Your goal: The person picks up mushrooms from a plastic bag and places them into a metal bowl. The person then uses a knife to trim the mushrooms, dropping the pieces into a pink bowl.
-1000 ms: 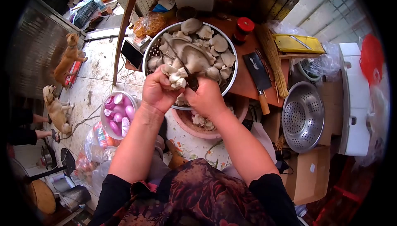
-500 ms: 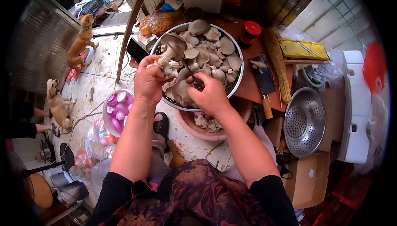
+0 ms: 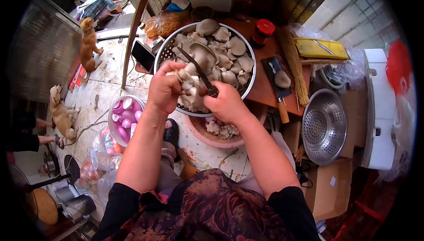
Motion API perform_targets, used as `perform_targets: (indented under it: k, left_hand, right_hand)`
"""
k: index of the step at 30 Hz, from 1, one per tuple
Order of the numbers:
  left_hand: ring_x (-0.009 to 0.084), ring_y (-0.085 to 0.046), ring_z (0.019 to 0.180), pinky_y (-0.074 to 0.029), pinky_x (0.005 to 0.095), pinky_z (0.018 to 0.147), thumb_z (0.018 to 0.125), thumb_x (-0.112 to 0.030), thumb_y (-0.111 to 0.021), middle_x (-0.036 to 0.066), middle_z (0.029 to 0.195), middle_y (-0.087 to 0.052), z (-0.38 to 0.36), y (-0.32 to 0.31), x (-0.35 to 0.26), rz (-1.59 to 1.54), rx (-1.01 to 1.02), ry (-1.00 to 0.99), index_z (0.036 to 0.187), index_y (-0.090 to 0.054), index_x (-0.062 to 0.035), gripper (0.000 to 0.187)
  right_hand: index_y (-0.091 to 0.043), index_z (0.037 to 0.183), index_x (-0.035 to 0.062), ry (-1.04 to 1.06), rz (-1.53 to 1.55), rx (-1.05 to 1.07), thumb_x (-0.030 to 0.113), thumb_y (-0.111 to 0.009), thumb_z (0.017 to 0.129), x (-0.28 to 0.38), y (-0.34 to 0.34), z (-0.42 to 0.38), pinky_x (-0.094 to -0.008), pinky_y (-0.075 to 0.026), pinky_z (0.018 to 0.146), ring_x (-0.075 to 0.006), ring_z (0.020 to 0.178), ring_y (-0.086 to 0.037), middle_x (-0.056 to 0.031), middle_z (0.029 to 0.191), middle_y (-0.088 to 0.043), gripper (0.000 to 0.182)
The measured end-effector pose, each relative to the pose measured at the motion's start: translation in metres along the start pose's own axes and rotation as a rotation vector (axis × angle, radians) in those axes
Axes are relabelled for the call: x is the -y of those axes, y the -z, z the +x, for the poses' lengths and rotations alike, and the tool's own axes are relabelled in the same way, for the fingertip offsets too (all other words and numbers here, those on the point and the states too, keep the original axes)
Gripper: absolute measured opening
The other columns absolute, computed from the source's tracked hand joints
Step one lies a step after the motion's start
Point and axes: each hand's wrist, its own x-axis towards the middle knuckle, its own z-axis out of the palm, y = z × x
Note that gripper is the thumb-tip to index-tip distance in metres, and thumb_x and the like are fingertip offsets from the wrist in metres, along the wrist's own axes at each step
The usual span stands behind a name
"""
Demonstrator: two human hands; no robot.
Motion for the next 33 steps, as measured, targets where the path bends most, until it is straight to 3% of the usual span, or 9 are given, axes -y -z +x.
perform_targets:
  k: [2, 4, 6, 12, 22, 26, 30, 32, 33]
  left_hand:
    - [0.0222, -0.065, 0.072, -0.053, 0.0282, 0.058, 0.062, 0.012, -0.046, 0.014, 0.09, -0.064, -0.005, -0.01, 0.005, 0.101, 0.043, 0.083, 0.101, -0.06, 0.0019, 0.043]
    - [0.0116, -0.057, 0.058, -0.044, 0.0232, 0.05, 0.066, 0.007, -0.055, 0.007, 0.079, -0.063, -0.011, -0.022, 0.009, 0.219, 0.05, 0.033, 0.097, -0.063, 0.001, 0.033]
    - [0.0099, -0.054, 0.057, -0.043, 0.0225, 0.051, 0.066, 0.006, -0.058, 0.006, 0.077, -0.062, -0.007, -0.022, 0.01, 0.247, 0.005, 0.034, 0.096, -0.064, 0.0009, 0.031]
    - [0.014, -0.059, 0.062, -0.049, 0.0239, 0.053, 0.064, 0.007, -0.051, 0.009, 0.084, -0.065, 0.0, -0.006, -0.005, 0.343, -0.169, -0.148, 0.101, -0.062, 0.0001, 0.04]
    - [0.0149, -0.056, 0.055, -0.048, 0.0273, 0.05, 0.069, 0.006, -0.05, 0.01, 0.078, -0.063, -0.003, 0.001, -0.02, 0.073, -0.245, -0.078, 0.105, -0.057, -0.0011, 0.037]
    - [0.0181, -0.067, 0.072, -0.052, 0.0261, 0.057, 0.062, 0.01, -0.049, 0.009, 0.088, -0.067, -0.012, -0.008, -0.005, 0.449, 0.179, 0.201, 0.098, -0.06, -0.002, 0.039]
    - [0.0121, -0.058, 0.07, -0.048, 0.0251, 0.061, 0.063, 0.004, -0.06, 0.002, 0.082, -0.06, -0.027, -0.034, 0.013, 0.785, 0.376, 0.337, 0.099, -0.061, -0.0042, 0.037]
    - [0.0173, -0.061, 0.077, -0.05, 0.029, 0.068, 0.063, -0.002, -0.064, 0.006, 0.084, -0.062, -0.03, -0.039, 0.031, 1.095, 0.532, 0.222, 0.101, -0.063, -0.005, 0.038]
    - [0.0249, -0.062, 0.084, -0.05, 0.0336, 0.075, 0.062, -0.006, -0.067, 0.012, 0.093, -0.062, -0.036, -0.042, 0.043, 1.31, 0.544, -0.016, 0.103, -0.064, -0.007, 0.041]
  right_hand:
    - [-0.063, 0.104, 0.0019, -0.02, -0.006, -0.006, 0.007, -0.06, 0.083, -0.005, 0.001, 0.005, -0.0221, -0.043, 0.055, -0.0055, 0.064, -0.053, 0.0004, 0.077, -0.062, 0.022]
    - [-0.065, 0.105, -0.0021, 0.138, -0.058, -0.019, 0.015, -0.062, 0.077, -0.021, -0.002, 0.015, -0.0327, -0.051, 0.073, -0.0198, 0.08, -0.066, -0.015, 0.087, -0.07, 0.032]
    - [-0.064, 0.106, -0.0031, 0.101, -0.016, -0.043, 0.016, -0.064, 0.077, -0.026, -0.003, 0.018, -0.0347, -0.05, 0.076, -0.0233, 0.086, -0.067, -0.0172, 0.09, -0.07, 0.035]
    - [-0.064, 0.101, 0.0006, -0.118, 0.154, -0.093, 0.014, -0.064, 0.077, -0.012, 0.0, 0.009, -0.026, -0.043, 0.049, -0.0101, 0.051, -0.052, -0.0041, 0.073, -0.062, 0.027]
    - [-0.062, 0.1, 0.0009, -0.137, 0.196, -0.09, 0.013, -0.066, 0.079, -0.006, 0.004, -0.005, -0.0238, -0.042, 0.048, -0.0076, 0.052, -0.051, -0.0019, 0.073, -0.062, 0.024]
    - [-0.062, 0.1, 0.0009, -0.036, 0.293, -0.181, 0.012, -0.066, 0.08, -0.003, 0.007, -0.017, -0.0231, -0.041, 0.047, -0.0063, 0.053, -0.05, -0.0008, 0.072, -0.06, 0.023]
    - [-0.062, 0.096, 0.0004, 0.052, 0.283, -0.318, 0.011, -0.064, 0.08, -0.007, 0.02, -0.029, -0.0239, -0.044, 0.054, -0.008, 0.059, -0.054, -0.0015, 0.072, -0.061, 0.02]
    - [-0.063, 0.094, -0.0005, 0.103, 0.089, -0.389, 0.013, -0.065, 0.078, -0.011, 0.031, -0.034, -0.0258, -0.046, 0.059, -0.0093, 0.062, -0.055, -0.0043, 0.072, -0.063, 0.021]
    - [-0.064, 0.094, -0.0004, 0.095, 0.023, -0.448, 0.015, -0.065, 0.077, -0.013, 0.038, -0.036, -0.0276, -0.049, 0.063, -0.0106, 0.063, -0.057, -0.0067, 0.072, -0.064, 0.023]
